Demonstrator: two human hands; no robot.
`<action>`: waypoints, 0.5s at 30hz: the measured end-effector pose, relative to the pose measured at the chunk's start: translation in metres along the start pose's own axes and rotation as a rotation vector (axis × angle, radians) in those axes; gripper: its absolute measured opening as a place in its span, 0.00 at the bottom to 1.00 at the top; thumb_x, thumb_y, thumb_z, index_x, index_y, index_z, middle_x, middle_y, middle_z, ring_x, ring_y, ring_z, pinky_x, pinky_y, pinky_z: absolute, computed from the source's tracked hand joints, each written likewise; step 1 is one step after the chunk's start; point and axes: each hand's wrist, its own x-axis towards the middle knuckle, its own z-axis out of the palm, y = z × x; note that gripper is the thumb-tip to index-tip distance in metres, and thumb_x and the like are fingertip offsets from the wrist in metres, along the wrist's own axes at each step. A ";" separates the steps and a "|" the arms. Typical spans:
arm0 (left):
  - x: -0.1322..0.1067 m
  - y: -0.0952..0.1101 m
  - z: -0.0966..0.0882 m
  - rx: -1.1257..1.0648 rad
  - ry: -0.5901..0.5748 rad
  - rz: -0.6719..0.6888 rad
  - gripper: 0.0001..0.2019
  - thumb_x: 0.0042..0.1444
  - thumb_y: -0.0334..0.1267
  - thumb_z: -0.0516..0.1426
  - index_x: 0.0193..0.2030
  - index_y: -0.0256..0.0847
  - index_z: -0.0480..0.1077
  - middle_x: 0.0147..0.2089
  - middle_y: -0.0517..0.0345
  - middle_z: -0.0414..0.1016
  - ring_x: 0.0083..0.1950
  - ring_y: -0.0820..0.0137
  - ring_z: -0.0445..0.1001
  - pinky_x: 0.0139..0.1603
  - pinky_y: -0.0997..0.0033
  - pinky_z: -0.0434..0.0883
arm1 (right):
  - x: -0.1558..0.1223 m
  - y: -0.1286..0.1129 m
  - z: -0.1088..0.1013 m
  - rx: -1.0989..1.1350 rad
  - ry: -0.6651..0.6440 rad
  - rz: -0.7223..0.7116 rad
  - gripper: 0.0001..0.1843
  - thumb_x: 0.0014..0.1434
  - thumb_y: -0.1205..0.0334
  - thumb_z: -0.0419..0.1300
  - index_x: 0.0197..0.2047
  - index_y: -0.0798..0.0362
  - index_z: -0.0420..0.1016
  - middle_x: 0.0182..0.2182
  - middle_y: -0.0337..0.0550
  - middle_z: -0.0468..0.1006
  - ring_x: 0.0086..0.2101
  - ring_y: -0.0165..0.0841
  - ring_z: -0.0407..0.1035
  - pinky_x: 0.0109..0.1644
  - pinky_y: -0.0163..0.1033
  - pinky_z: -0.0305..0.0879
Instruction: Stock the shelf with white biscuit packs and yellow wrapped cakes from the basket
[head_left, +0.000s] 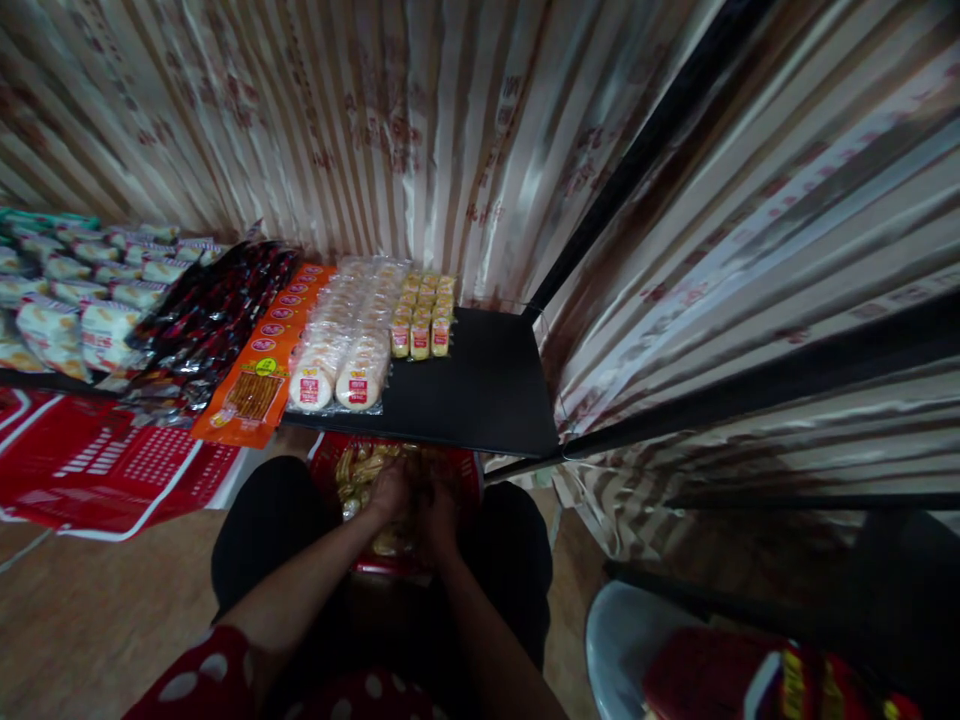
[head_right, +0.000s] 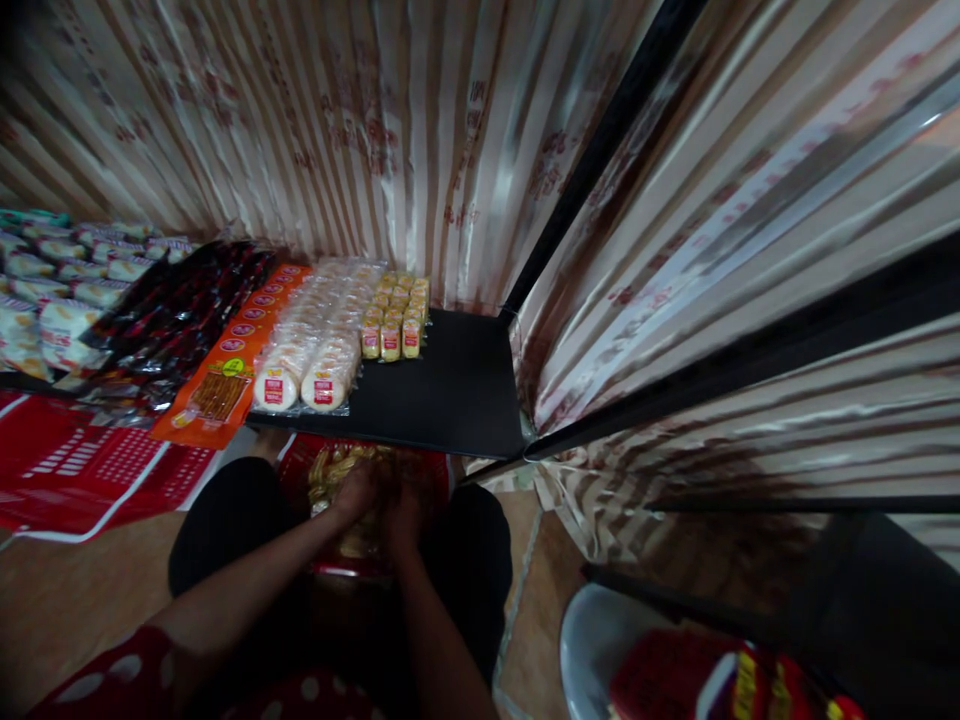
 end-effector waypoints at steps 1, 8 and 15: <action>0.002 0.001 0.001 0.023 -0.005 -0.002 0.18 0.53 0.25 0.47 0.51 0.33 0.66 0.51 0.41 0.69 0.52 0.65 0.69 0.52 0.69 0.64 | 0.001 0.000 -0.001 0.014 0.027 -0.001 0.25 0.52 0.75 0.48 0.53 0.57 0.69 0.48 0.53 0.73 0.51 0.37 0.66 0.54 0.42 0.61; 0.012 -0.003 0.002 0.187 -0.104 0.028 0.24 0.52 0.24 0.48 0.57 0.34 0.61 0.57 0.43 0.66 0.58 0.67 0.64 0.56 0.71 0.60 | 0.003 0.000 0.006 0.117 -0.075 0.070 0.19 0.53 0.73 0.48 0.44 0.57 0.75 0.41 0.51 0.78 0.43 0.37 0.72 0.48 0.39 0.64; 0.007 0.003 0.000 0.338 -0.115 -0.017 0.16 0.53 0.26 0.48 0.47 0.33 0.68 0.54 0.40 0.67 0.54 0.60 0.67 0.52 0.64 0.64 | 0.005 0.009 0.016 0.159 -0.043 0.120 0.16 0.50 0.73 0.51 0.38 0.59 0.76 0.37 0.52 0.79 0.41 0.38 0.72 0.48 0.38 0.63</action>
